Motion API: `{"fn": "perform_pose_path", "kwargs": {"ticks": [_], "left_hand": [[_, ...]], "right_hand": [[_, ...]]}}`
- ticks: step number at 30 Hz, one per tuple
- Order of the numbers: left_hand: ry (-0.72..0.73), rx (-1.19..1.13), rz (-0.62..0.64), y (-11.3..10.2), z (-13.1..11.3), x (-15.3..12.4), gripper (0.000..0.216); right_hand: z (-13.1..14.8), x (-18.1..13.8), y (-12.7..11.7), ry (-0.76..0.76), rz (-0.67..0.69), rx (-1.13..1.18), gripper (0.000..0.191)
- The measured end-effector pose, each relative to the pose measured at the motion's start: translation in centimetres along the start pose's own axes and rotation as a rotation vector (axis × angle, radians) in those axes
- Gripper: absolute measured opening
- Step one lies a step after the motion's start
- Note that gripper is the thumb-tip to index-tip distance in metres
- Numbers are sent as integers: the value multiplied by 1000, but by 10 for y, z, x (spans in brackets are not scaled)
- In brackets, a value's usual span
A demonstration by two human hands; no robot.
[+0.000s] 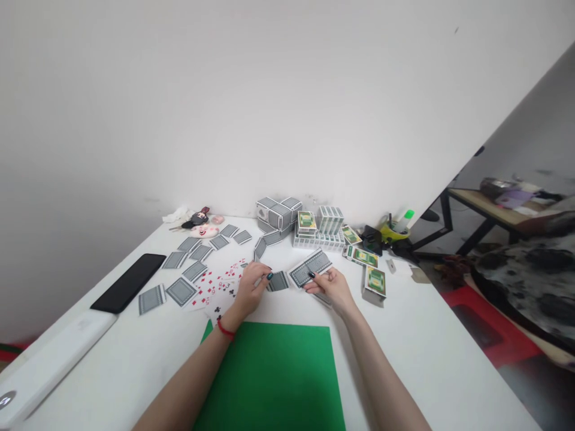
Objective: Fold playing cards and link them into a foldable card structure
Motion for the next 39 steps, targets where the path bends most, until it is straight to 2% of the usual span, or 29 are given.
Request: {"fn": "perform_pose_path", "kwargs": {"ticks": [13, 20, 29, 35, 39], "left_hand": [[-68, -2, -36, 2, 4, 1, 20], [-66, 2, -21, 3, 4, 2, 21], [-56, 12, -25, 3, 4, 2, 21], [-10, 80, 50, 0, -4, -1, 21], [-48, 65, 35, 0, -22, 3, 18]], "right_hand": [[-4, 0, -5, 19, -27, 116, 32], [-11, 3, 0, 30, 17, 171, 33], [-13, 2, 3, 46, 2, 166, 33], [-14, 3, -2, -38, 5, -61, 32], [-8, 0, 3, -56, 122, -291, 34]]}}
Point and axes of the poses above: each hand's wrist, its own x-axis towards the middle knuckle, its own y-axis out of the palm, z = x × y, the point moved 1 cm from there along x, towards the middle knuckle, and after that the axes turned 9 degrees about z, right-handed, at the moved point
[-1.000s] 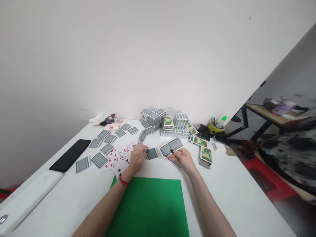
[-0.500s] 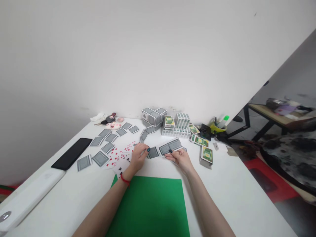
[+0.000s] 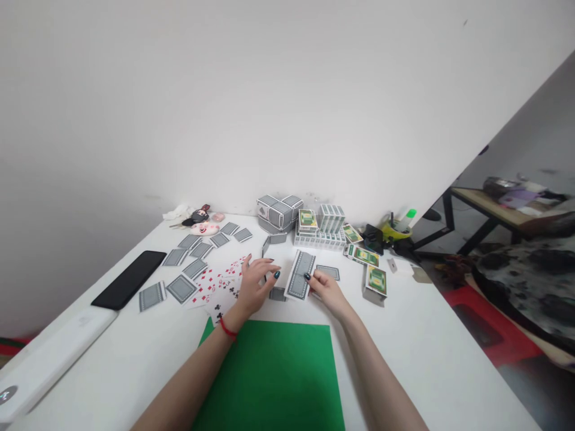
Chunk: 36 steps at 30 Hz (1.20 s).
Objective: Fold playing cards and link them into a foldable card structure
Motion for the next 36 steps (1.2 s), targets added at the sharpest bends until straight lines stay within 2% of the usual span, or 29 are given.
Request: {"fn": "perform_pose_path", "kwargs": {"ticks": [5, 8, 11, 13, 16, 19, 21, 25, 29, 32, 36], "left_hand": [[-177, -469, 89, 5, -24, 8, 47], [-291, -806, 134, 11, -31, 10, 45], [-396, -1089, 86, 14, -34, 10, 39], [-411, -1231, 49, 14, -35, 11, 37], [-383, -1343, 67, 9, -34, 12, 38], [-342, -1275, 126, 1, -32, 13, 49], [-283, -1160, 220, -3, -31, 12, 58], [-143, -731, 382, -5, -34, 9, 67], [-13, -232, 311, -5, -36, 9, 65], [70, -108, 280, -7, -37, 10, 60], [51, -49, 341, -11, -38, 10, 59]], "right_hand": [[16, -7, 13, 31, 191, -224, 36], [20, -11, 19, 72, 263, -169, 33], [20, -13, 21, 133, 343, -63, 27], [22, -13, 20, 127, 331, -10, 28], [28, -11, 15, 57, 225, 113, 30], [32, -10, 8, 22, 138, 225, 33], [32, -9, 4, 13, 68, 246, 34], [27, -7, 2, 19, -51, 231, 34], [24, -6, 2, 56, -62, 218, 36], [24, -6, 1, 77, -40, 222, 38], [25, -6, 0, 81, -55, 228, 36]]}}
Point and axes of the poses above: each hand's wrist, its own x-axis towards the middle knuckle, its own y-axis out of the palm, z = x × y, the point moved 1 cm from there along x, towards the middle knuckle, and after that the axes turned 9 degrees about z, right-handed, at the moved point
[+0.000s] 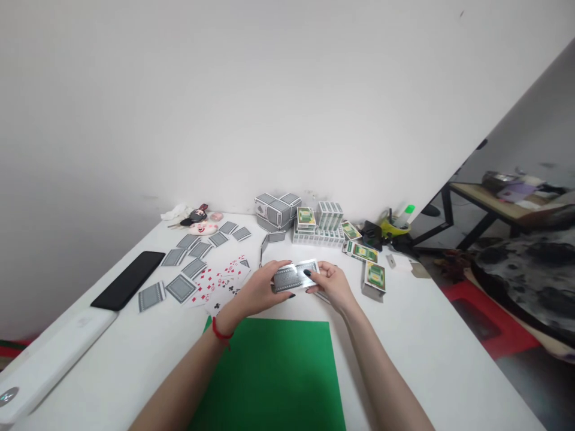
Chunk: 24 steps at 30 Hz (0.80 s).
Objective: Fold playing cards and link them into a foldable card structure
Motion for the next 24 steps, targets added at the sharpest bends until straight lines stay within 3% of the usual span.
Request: {"fn": "perform_pose_path", "kwargs": {"ticks": [6, 10, 14, 19, 24], "left_hand": [[-15, 143, -27, -1, -5, -2, 54], [-64, 78, -108, -3, -4, -1, 49], [-326, -316, -299, -2, 7, 2, 45], [-386, -1026, -288, 4, 10, 8, 30], [-407, -1166, -283, 7, 4, 8, 23]], "right_hand": [[-1, 2, -3, -37, -105, -30, 35], [1, 2, -16, -94, -250, -22, 37], [11, -3, -20, -159, -211, 22, 40], [21, -10, 0, -133, -12, -29, 46], [22, -11, 9, -127, -3, -55, 45]]}}
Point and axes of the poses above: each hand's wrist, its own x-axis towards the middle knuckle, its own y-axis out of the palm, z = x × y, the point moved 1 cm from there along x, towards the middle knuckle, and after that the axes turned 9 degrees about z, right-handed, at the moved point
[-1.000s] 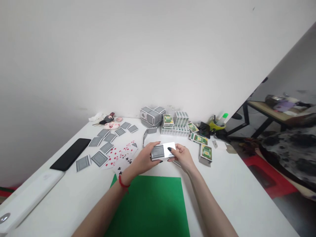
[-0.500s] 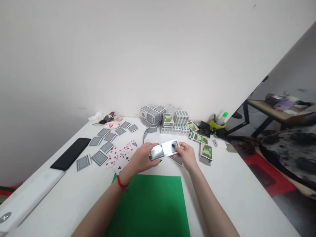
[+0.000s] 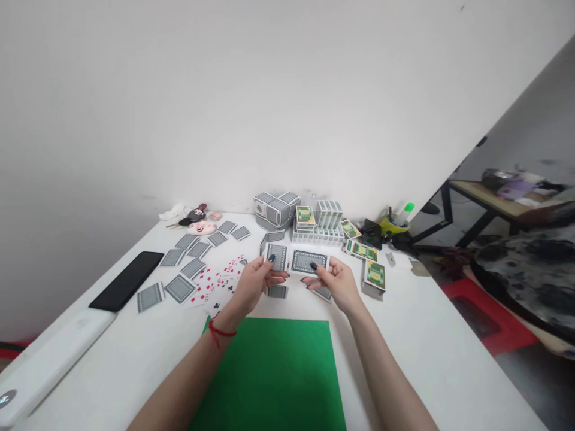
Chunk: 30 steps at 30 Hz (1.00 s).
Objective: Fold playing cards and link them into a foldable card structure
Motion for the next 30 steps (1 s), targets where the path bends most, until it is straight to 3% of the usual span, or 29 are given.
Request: {"fn": "perform_pose_path", "kwargs": {"ticks": [5, 19, 30], "left_hand": [[-11, 12, 62, 2, 1, -2, 27], [8, 25, 29, 3, 3, 0, 24], [-7, 156, 46, -7, 1, 0, 35]], "right_hand": [[0, 0, -1, 15, -25, -4, 46], [-7, 1, -2, 22, 20, -31, 40], [-1, -5, -2, 109, 178, -72, 39]]}}
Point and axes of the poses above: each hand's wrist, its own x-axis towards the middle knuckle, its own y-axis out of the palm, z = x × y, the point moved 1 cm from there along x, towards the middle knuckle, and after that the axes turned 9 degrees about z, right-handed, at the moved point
